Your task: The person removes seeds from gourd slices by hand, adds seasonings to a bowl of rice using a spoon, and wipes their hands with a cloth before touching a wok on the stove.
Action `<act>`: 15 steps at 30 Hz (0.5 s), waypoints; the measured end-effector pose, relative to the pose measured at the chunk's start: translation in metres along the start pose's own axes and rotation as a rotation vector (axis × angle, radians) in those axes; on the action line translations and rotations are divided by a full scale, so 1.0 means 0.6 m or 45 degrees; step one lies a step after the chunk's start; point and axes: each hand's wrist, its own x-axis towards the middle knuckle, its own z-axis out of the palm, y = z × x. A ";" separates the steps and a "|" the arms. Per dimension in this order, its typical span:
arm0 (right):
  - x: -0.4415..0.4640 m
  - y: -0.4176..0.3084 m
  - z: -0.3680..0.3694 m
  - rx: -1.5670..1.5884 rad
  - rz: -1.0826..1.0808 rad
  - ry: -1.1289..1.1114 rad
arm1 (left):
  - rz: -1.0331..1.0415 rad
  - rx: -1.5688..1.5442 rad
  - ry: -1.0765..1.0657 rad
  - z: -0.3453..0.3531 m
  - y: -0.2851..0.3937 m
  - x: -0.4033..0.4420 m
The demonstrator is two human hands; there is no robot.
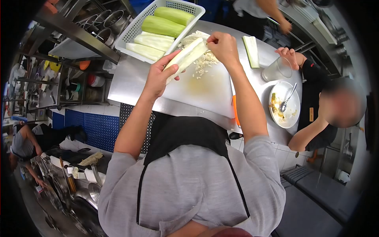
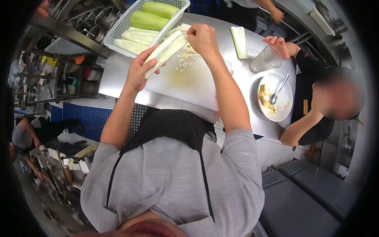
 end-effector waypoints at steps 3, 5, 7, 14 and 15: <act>-0.016 0.013 0.000 -0.003 0.041 -0.013 | -0.007 -0.116 0.025 -0.012 -0.007 -0.005; -0.027 0.014 0.002 0.009 0.079 -0.055 | 0.001 -0.178 0.044 -0.015 -0.005 -0.006; -0.041 0.001 -0.003 0.010 0.156 -0.126 | 0.010 -0.218 0.064 -0.013 -0.005 -0.005; -0.061 -0.060 0.011 0.280 0.157 0.049 | 0.049 0.019 0.126 0.011 -0.003 0.005; -0.059 -0.057 0.013 0.203 0.112 0.029 | 0.068 0.054 0.126 0.017 -0.003 0.006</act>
